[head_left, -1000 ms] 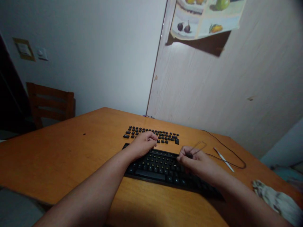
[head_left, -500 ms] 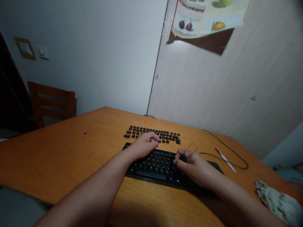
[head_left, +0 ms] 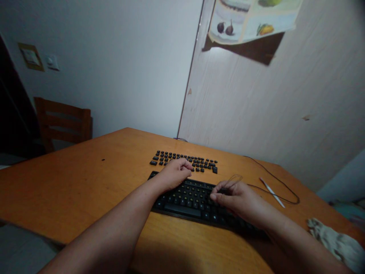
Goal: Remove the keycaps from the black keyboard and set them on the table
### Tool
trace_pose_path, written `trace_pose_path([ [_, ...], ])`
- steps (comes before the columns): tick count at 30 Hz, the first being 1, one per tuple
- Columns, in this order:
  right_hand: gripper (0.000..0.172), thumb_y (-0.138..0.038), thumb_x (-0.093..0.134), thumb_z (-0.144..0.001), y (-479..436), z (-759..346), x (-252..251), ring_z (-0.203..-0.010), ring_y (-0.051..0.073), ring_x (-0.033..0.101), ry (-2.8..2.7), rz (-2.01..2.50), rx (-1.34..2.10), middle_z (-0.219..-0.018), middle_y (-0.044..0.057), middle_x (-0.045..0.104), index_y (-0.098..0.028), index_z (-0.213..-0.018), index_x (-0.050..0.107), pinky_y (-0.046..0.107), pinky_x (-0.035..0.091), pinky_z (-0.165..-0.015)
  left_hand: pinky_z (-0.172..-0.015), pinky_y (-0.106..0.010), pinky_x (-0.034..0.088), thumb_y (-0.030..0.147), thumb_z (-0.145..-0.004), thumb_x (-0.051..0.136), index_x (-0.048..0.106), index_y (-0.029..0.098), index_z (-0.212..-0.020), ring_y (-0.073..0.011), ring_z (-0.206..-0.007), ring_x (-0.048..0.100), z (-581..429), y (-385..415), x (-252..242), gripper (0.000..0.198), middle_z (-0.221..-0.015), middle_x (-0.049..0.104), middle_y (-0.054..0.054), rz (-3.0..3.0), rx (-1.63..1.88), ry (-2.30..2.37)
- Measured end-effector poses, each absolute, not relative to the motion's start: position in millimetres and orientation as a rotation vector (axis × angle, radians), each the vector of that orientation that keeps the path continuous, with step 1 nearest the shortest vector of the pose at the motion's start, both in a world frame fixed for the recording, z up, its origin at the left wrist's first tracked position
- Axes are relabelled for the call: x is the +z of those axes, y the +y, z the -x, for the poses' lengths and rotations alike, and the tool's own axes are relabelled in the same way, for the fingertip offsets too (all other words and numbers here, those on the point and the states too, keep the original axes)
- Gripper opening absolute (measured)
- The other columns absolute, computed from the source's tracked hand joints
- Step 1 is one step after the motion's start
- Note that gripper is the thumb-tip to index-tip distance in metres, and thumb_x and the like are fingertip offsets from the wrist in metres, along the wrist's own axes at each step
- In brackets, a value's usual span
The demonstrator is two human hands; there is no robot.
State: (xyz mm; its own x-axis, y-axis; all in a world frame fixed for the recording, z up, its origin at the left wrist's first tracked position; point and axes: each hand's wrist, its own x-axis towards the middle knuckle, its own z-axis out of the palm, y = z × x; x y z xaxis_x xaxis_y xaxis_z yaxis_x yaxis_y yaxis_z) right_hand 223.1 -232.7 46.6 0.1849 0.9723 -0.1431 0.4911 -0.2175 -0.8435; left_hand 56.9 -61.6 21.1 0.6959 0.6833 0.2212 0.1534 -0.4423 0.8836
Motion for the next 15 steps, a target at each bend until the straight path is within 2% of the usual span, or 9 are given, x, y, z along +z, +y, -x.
trace_pose_path([
  [11,0.013,-0.030,0.058,-0.082,-230,-213,35,-0.044,0.008,0.041,-1.434,1.833,0.813,-0.054,-0.005,0.048,-0.018,-0.082,0.062,0.020,0.030,-0.041,-0.058,-0.022,0.038,0.024,-0.072,0.059,0.064,0.015,-0.089,-0.0118,-0.064,0.052,-57,-63,23,0.020,-0.070,0.059,0.000,-1.974,0.708,0.637],
  [15,0.008,-0.024,0.054,-0.081,-227,-209,30,-0.043,0.008,0.040,-1.429,1.788,0.769,-0.053,-0.005,0.049,-0.019,-0.079,0.060,0.020,0.030,-0.041,-0.058,-0.022,0.037,0.023,-0.072,0.058,0.064,0.015,-0.089,-0.0119,-0.064,0.052,-56,-64,24,0.020,-0.072,0.060,0.000,-1.979,0.703,0.627],
])
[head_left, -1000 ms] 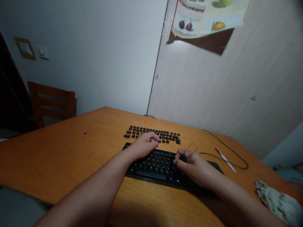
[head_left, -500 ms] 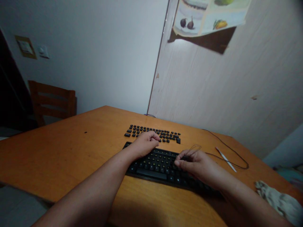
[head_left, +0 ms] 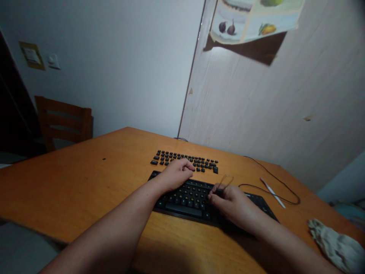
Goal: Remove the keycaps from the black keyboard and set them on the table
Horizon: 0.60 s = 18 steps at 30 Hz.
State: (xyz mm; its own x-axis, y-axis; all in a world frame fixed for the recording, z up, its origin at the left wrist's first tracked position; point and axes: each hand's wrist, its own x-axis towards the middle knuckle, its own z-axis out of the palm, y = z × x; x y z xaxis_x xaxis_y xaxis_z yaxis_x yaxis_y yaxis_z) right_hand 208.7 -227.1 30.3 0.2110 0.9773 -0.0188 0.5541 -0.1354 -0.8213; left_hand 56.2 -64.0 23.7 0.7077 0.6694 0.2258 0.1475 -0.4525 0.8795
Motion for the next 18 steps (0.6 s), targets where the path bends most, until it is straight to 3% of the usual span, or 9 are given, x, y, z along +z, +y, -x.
trace_pose_path([
  [4,0.002,-0.023,0.053,-0.077,-223,-209,28,-0.041,0.008,0.041,-1.271,1.794,0.800,-0.053,-0.006,0.049,-0.020,-0.076,0.054,0.019,0.030,-0.039,-0.056,-0.022,0.036,0.026,-0.073,0.059,0.064,0.016,-0.090,-0.0116,-0.063,0.051,-55,-66,24,0.020,-0.070,0.059,0.001,-1.995,0.673,0.596],
  [18,0.016,-0.029,0.057,-0.074,-221,-222,28,-0.039,0.007,0.038,-0.876,1.620,0.933,-0.054,-0.003,0.053,-0.020,-0.065,0.047,0.019,0.021,-0.034,-0.058,-0.022,0.039,0.031,-0.075,0.060,0.065,0.017,-0.093,-0.0137,-0.069,0.055,-52,-75,25,0.023,-0.077,0.062,-0.002,-2.025,0.462,0.481],
])
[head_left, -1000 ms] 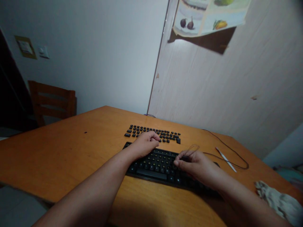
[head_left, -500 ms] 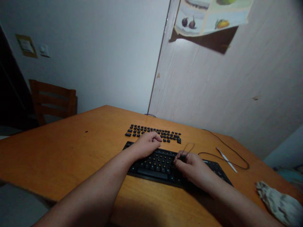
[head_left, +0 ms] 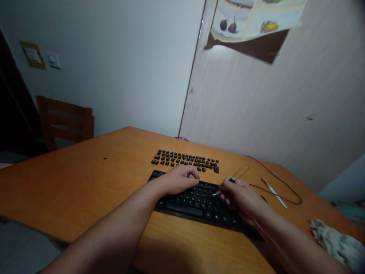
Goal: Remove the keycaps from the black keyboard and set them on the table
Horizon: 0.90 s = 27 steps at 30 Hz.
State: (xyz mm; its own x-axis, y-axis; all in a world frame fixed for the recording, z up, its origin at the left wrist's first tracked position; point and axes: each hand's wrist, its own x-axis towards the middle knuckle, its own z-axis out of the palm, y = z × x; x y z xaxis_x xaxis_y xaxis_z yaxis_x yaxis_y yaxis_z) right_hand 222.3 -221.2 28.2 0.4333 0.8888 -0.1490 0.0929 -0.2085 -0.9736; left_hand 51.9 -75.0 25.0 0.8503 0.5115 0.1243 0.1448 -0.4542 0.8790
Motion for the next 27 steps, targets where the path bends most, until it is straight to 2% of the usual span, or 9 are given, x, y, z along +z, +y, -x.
trace_pose_path([
  [7,0.024,-0.040,0.062,-0.079,-221,-208,30,-0.049,0.011,0.047,-0.959,1.460,0.704,-0.063,-0.002,0.055,-0.021,-0.075,0.048,0.022,0.037,-0.043,-0.062,-0.023,0.041,0.031,-0.075,0.062,0.063,0.016,-0.097,-0.0128,-0.069,0.056,-54,-84,27,0.027,-0.079,0.064,-0.002,-1.889,0.426,0.388],
  [10,0.026,-0.043,0.059,-0.083,-223,-202,28,-0.052,0.012,0.047,-1.092,1.509,0.538,-0.061,-0.002,0.053,-0.021,-0.073,0.051,0.023,0.039,-0.048,-0.060,-0.022,0.041,0.030,-0.075,0.063,0.061,0.016,-0.099,-0.0112,-0.066,0.055,-55,-91,29,0.028,-0.079,0.063,-0.001,-1.803,0.372,0.348],
  [14,0.023,-0.040,0.056,-0.088,-225,-198,24,-0.059,0.013,0.050,-1.286,1.563,0.300,-0.064,-0.001,0.054,-0.021,-0.075,0.056,0.024,0.040,-0.055,-0.059,-0.021,0.039,0.029,-0.073,0.065,0.060,0.014,-0.098,-0.0096,-0.064,0.053,-57,-93,29,0.030,-0.075,0.061,0.000,-1.747,0.403,0.331],
  [18,0.017,-0.035,0.054,-0.090,-227,-193,23,-0.067,0.015,0.055,-1.432,1.543,0.219,-0.073,0.000,0.059,-0.022,-0.082,0.060,0.025,0.043,-0.062,-0.053,-0.019,0.033,0.029,-0.072,0.066,0.059,0.014,-0.092,-0.0073,-0.057,0.046,-58,-92,29,0.026,-0.067,0.053,0.004,-1.752,0.450,0.362],
  [21,0.015,-0.032,0.052,-0.092,-228,-191,23,-0.078,0.017,0.061,-1.501,1.479,0.203,-0.087,0.003,0.065,-0.023,-0.094,0.064,0.027,0.047,-0.070,-0.052,-0.020,0.032,0.027,-0.071,0.065,0.058,0.015,-0.089,-0.0071,-0.055,0.045,-58,-91,28,0.023,-0.064,0.052,0.005,-1.760,0.463,0.369],
  [24,0.025,-0.028,0.050,-0.093,-226,-192,21,-0.092,0.019,0.063,-1.529,1.421,0.123,-0.107,0.006,0.067,-0.026,-0.114,0.062,0.031,0.050,-0.080,-0.054,-0.020,0.034,0.021,-0.070,0.062,0.056,0.015,-0.088,-0.0083,-0.057,0.048,-60,-89,25,0.021,-0.065,0.055,0.003,-1.756,0.470,0.358],
  [27,0.027,-0.024,0.047,-0.094,-223,-195,20,-0.092,0.019,0.064,-1.584,1.408,-0.020,-0.107,0.007,0.067,-0.027,-0.118,0.060,0.034,0.050,-0.082,-0.055,-0.021,0.036,0.019,-0.069,0.060,0.054,0.015,-0.093,-0.0090,-0.058,0.052,-62,-88,22,0.025,-0.067,0.057,0.003,-1.734,0.458,0.358],
])
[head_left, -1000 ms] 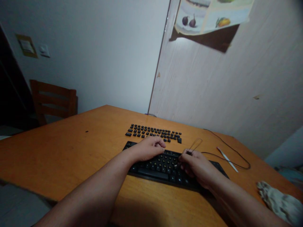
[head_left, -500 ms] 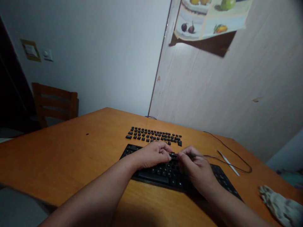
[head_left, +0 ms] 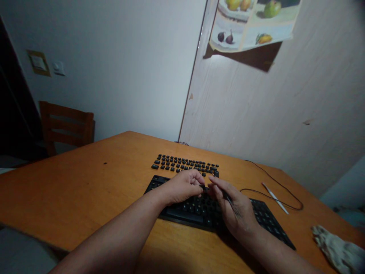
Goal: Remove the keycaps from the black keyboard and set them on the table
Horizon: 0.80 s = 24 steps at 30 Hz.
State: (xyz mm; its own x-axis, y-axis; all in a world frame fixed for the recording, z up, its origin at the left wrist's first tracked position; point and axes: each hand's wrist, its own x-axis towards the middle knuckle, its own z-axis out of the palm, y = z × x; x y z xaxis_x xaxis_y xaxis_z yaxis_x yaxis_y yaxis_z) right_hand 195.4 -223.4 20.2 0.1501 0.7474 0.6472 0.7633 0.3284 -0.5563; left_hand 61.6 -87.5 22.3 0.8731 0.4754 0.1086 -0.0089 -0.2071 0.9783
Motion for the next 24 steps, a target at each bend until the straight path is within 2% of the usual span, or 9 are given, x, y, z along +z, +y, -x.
trace_pose_path([
  [5,0.023,-0.023,0.051,-0.091,-222,-204,21,-0.088,0.021,0.062,-1.846,1.498,-0.199,-0.097,0.008,0.063,-0.025,-0.112,0.061,0.034,0.050,-0.077,-0.057,-0.022,0.037,0.017,-0.069,0.060,0.047,0.016,-0.107,-0.0108,-0.061,0.056,-61,-87,22,0.039,-0.068,0.058,0.003,-1.687,0.433,0.333],
  [16,0.019,-0.028,0.050,-0.091,-222,-211,31,-0.078,0.019,0.058,-1.943,1.759,-0.236,-0.091,0.007,0.059,-0.022,-0.104,0.063,0.030,0.046,-0.067,-0.062,-0.024,0.041,0.022,-0.071,0.064,0.044,0.017,-0.124,-0.0128,-0.067,0.059,-57,-87,22,0.057,-0.074,0.063,0.001,-1.656,0.392,0.313],
  [20,0.020,-0.031,0.053,-0.089,-211,-239,35,-0.076,0.018,0.058,-1.840,1.859,-0.226,-0.090,0.007,0.059,-0.020,-0.102,0.065,0.030,0.045,-0.067,-0.069,-0.025,0.044,0.026,-0.074,0.066,0.047,0.016,-0.122,-0.0130,-0.074,0.061,-55,-77,28,0.053,-0.085,0.066,-0.003,-1.618,0.623,0.411],
  [24,0.020,-0.031,0.059,-0.084,-190,-274,34,-0.077,0.019,0.058,-1.771,2.059,-0.194,-0.085,0.006,0.060,-0.020,-0.096,0.069,0.029,0.043,-0.067,-0.069,-0.026,0.045,0.020,-0.074,0.060,0.051,0.014,-0.111,-0.0129,-0.071,0.061,-54,-64,32,0.039,-0.082,0.067,-0.005,-1.522,0.835,0.582],
])
